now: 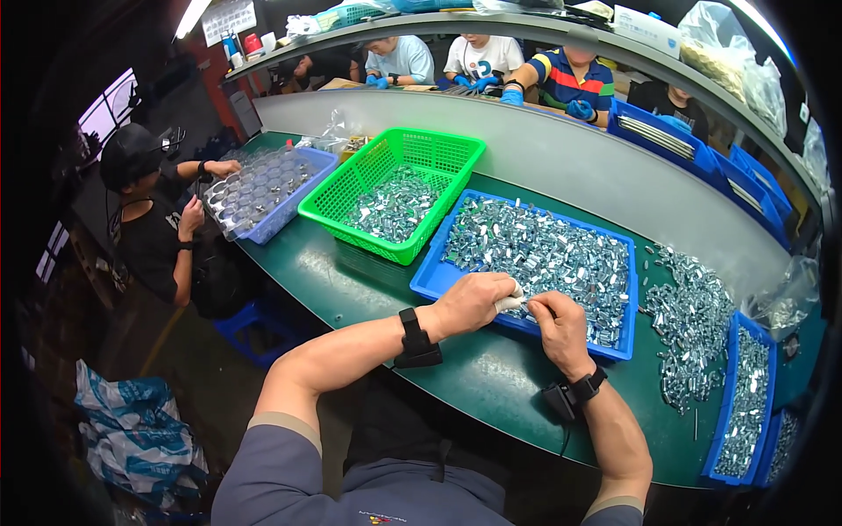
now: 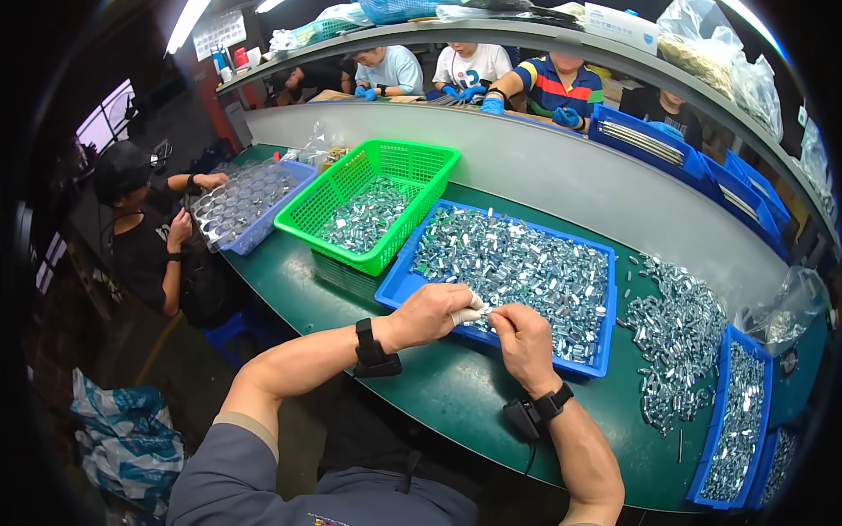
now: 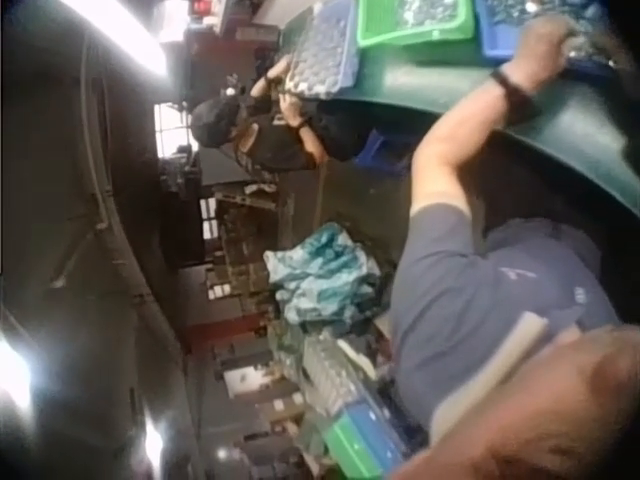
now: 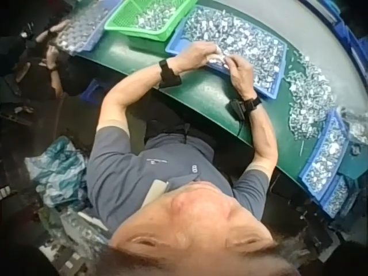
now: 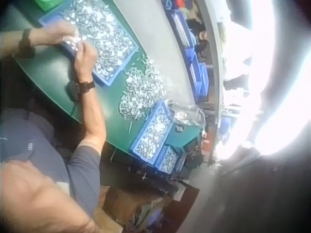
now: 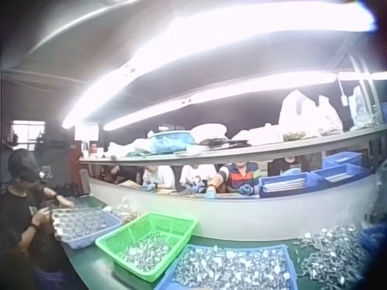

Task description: The person picks up a metal component and a small pin from a blue tray, inserts the pin into the component by hand, and places the assembled unit into a green basket.

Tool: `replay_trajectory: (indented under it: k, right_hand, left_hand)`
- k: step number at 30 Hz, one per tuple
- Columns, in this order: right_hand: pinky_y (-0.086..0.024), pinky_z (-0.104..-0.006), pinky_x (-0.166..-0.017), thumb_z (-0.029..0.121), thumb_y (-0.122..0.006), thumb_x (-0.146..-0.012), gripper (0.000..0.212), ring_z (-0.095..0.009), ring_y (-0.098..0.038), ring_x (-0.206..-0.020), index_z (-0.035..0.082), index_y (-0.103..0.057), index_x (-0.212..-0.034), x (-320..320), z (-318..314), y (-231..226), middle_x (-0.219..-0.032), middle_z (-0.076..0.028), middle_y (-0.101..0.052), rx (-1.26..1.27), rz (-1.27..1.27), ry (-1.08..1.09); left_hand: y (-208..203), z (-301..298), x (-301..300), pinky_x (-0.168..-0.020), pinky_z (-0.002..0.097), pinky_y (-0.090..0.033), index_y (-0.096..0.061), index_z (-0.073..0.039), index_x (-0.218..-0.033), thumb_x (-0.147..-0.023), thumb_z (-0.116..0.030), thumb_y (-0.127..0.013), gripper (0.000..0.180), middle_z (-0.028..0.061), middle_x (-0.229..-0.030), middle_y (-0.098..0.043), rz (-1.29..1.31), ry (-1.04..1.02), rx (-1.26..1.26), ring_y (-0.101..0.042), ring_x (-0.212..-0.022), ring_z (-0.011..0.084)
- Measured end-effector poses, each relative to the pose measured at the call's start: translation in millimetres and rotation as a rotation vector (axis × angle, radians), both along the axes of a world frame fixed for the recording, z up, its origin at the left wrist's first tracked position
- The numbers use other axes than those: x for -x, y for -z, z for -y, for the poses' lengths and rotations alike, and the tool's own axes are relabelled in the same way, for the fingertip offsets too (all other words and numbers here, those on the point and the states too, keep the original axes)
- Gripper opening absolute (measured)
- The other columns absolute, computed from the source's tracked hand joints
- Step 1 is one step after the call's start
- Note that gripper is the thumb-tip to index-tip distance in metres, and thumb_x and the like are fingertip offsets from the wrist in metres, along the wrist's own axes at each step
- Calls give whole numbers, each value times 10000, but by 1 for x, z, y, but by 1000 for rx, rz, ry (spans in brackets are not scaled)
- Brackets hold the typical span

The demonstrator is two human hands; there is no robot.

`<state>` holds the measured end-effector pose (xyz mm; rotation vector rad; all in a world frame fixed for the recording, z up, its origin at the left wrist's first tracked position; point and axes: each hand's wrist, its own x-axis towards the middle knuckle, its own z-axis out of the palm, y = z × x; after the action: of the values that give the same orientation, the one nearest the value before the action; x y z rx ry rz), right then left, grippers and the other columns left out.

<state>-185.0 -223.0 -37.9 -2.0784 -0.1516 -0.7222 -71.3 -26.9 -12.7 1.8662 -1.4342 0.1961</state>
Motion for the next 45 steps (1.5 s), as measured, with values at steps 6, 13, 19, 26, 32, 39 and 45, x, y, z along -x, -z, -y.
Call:
replay_trajectory:
  k: [6,13,19,26,32,39,45]
  right_hand:
    - [-524,-330,-664,100,-744,-978,86,-195,-697,-742,22,-752,-1014,1,0,1,-866,-102,-740,44,38,40]
    - [-525,-264,-741,87,-717,-1018,119,-90,-648,-821,-12,-717,-1082,0,1,2,-903,-29,-730,-304,-97,102]
    - [-531,-261,-756,96,-727,-1019,133,-88,-654,-829,-18,-712,-1085,-3,-1,0,-905,-36,-731,-267,-105,55]
    - [-561,-297,-743,120,-752,-995,149,-140,-716,-815,-8,-732,-1069,-1,1,4,-900,-91,-763,-320,-112,44]
    - [-533,-268,-752,99,-741,-1010,130,-88,-664,-830,-19,-718,-1059,-1,-1,-1,-908,-40,-740,-293,-140,29]
    - [-537,-287,-781,62,-725,-996,157,-137,-686,-863,-13,-737,-1133,-3,2,-5,-980,-81,-753,-201,-112,36]
    - [-547,-311,-816,33,-707,-987,211,-186,-706,-910,-2,-745,-1191,-3,0,-3,-1044,-110,-755,-163,-124,27]
  left_hand:
    - [-11,-12,2,-767,418,-571,-720,-26,-1021,-976,-141,-762,130,157,-931,-729,-120,-32,-61,-722,-875,358]
    - [-71,-78,-71,-820,408,-578,-744,-34,-1072,-966,-134,-777,150,155,-957,-742,48,-438,-25,-732,-909,344]
    - [-72,-90,-81,-846,435,-578,-751,-48,-1105,-910,-126,-821,221,143,-989,-741,417,-486,-39,-724,-948,350]
    - [-9,-9,-50,-784,425,-566,-759,-46,-1053,-854,-264,-875,317,149,-933,-752,-41,-73,-493,-727,-887,351]
    - [-4,0,-64,-730,446,-548,-746,-31,-1004,-852,-280,-871,317,139,-869,-743,-102,4,-689,-723,-824,350]
    - [3,-3,-64,-742,470,-549,-731,-42,-988,-830,-277,-872,316,148,-880,-725,29,-53,-582,-716,-845,363]
    - [9,-2,-65,-731,463,-543,-715,-45,-991,-824,-250,-870,306,143,-888,-709,58,-54,-526,-707,-827,343]
